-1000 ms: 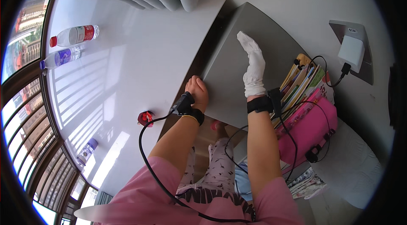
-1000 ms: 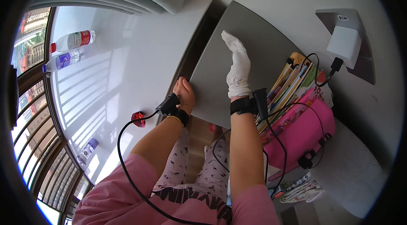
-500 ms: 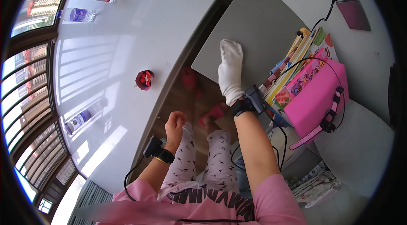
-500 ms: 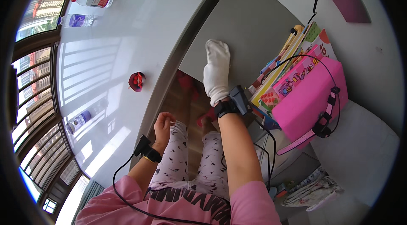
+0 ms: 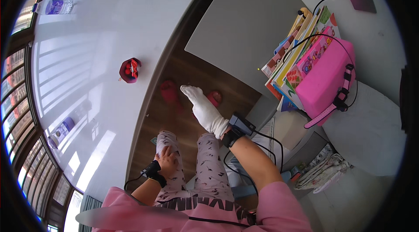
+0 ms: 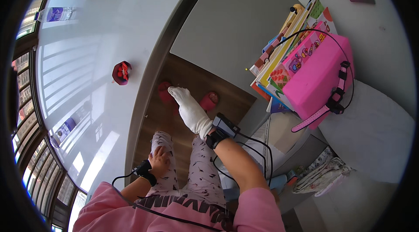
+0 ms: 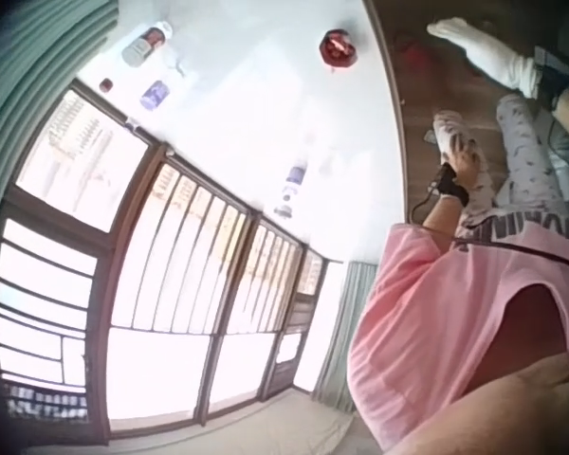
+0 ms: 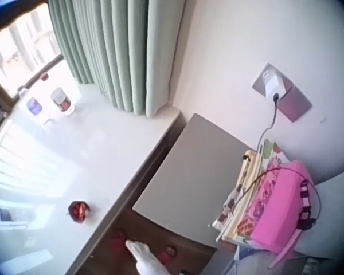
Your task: The person puts on a cleaning glove and wipes a large white table surface, then organizes items on an adjacent desk.
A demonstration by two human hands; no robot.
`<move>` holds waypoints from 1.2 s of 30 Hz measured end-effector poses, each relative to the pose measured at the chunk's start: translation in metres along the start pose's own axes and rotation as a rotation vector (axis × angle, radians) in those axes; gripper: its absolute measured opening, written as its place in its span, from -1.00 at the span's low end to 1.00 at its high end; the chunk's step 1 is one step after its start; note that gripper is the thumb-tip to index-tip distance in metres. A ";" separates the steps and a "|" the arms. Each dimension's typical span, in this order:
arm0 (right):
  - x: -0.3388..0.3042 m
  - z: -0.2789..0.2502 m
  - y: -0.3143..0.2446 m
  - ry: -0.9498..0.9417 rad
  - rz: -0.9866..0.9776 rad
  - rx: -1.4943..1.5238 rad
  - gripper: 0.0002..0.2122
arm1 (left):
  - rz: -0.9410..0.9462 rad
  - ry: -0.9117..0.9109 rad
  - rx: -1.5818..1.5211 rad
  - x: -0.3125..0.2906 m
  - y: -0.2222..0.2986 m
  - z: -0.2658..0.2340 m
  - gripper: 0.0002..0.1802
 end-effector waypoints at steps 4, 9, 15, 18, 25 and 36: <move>0.016 -0.062 0.006 0.382 0.102 -0.156 -0.43 | -0.011 0.014 0.007 -0.002 -0.019 0.000 -0.71; 0.021 -0.120 0.070 0.625 0.346 -0.373 -0.55 | 0.028 0.018 0.004 0.001 -0.019 0.009 -0.74; -0.021 0.008 0.011 0.139 0.238 -0.285 -0.44 | -0.017 0.008 -0.062 -0.004 -0.037 0.008 -0.74; 0.000 -0.047 -0.007 0.359 0.285 -0.052 -0.38 | -0.028 0.044 -0.035 -0.004 -0.038 0.001 -0.74; 0.059 -0.019 0.008 0.100 0.215 -0.386 -0.54 | -0.034 0.036 -0.040 0.005 -0.034 -0.003 -0.78; 0.122 -0.130 0.051 0.770 0.142 -0.637 -0.69 | 0.017 0.045 -0.005 -0.001 -0.028 0.011 -0.76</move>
Point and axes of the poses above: each hand's wrist, its own x-axis towards the middle knuckle, its own z-axis out of the palm, y = z × x, the point moved 5 cm from there along x, towards the middle knuckle, and after that the axes turned 1 degree about -y, right-handed, at the moved point
